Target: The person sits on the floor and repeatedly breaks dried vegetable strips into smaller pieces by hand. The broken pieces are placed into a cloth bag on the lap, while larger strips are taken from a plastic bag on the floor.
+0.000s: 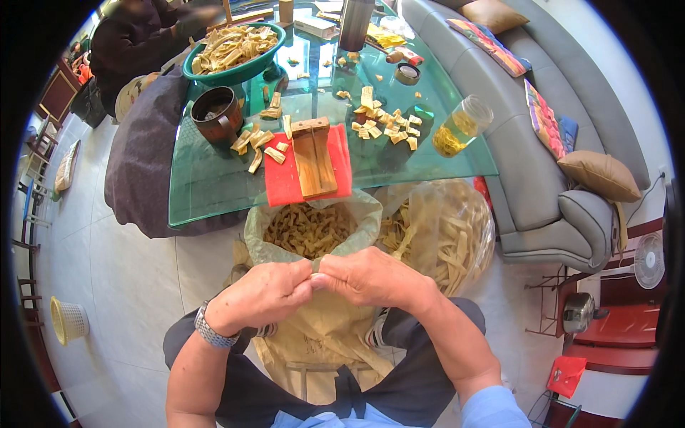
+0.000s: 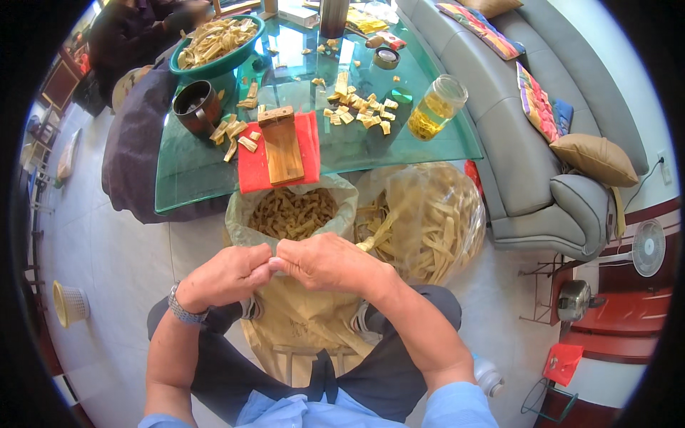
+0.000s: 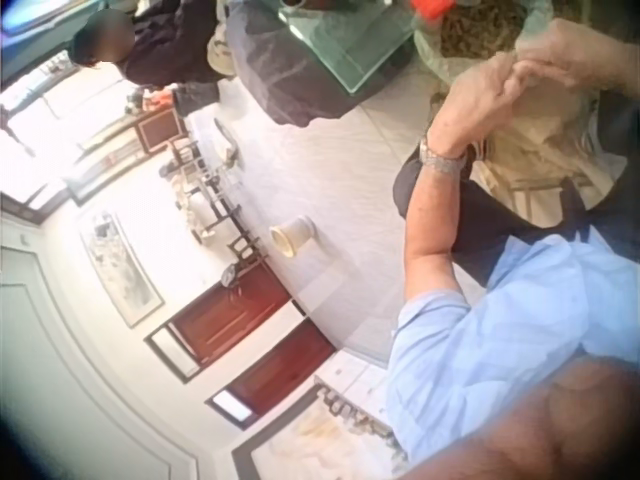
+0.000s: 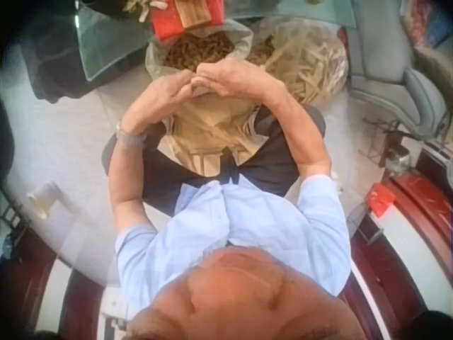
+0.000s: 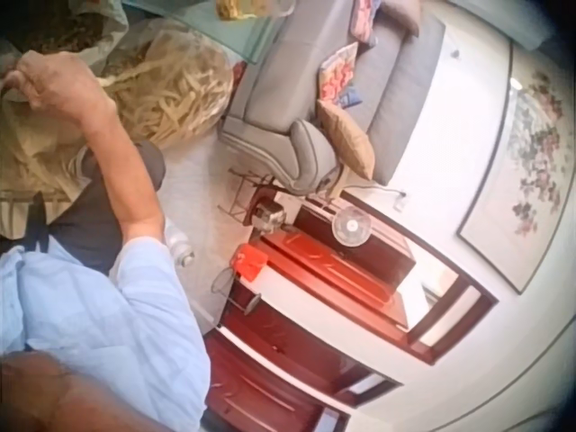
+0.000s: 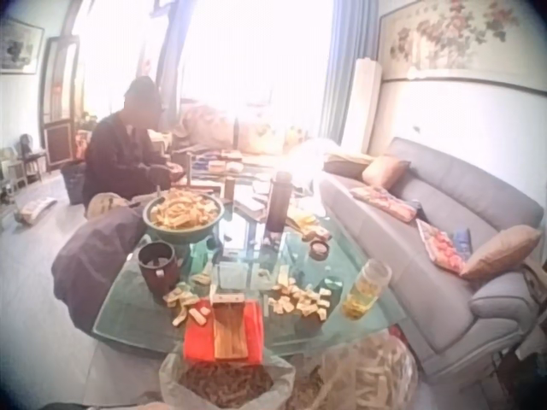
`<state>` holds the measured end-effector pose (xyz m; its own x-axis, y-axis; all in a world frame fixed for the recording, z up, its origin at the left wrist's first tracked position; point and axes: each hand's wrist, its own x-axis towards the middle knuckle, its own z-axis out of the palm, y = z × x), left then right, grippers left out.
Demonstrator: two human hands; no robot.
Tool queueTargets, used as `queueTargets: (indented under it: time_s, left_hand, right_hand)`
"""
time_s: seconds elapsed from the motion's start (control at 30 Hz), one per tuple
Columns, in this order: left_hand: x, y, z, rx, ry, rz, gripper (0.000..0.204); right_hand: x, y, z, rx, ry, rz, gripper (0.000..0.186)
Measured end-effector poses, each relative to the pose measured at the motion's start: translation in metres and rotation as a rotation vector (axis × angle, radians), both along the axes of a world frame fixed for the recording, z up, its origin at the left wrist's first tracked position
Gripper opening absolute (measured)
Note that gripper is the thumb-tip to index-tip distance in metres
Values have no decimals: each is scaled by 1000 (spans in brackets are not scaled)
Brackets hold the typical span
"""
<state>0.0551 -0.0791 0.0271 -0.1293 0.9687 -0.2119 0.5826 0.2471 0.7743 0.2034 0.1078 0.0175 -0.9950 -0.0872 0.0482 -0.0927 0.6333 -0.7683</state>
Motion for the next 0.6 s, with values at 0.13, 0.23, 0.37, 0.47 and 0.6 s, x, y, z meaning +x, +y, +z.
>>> queueTargets:
  time_s: [0.13,0.23,0.37,0.47,0.6]
  left_hand:
    - [-16,12,6,45,-129,156,30]
    - [-32,27,1,184,-120,255,23]
    - [-51,61,-8,449,-45,462,21]
    - [-54,77,-9,476,-206,627,17]
    - [-60,87,-36,462,54,636,13]
  right_hand:
    - [-8,16,-3,-75,159,-142,21]
    - [-27,36,-11,50,320,-267,16]
    - [-52,60,-11,259,473,-437,14]
    - [-63,71,-14,322,496,-500,14]
    - [-71,73,-38,433,347,-552,13]
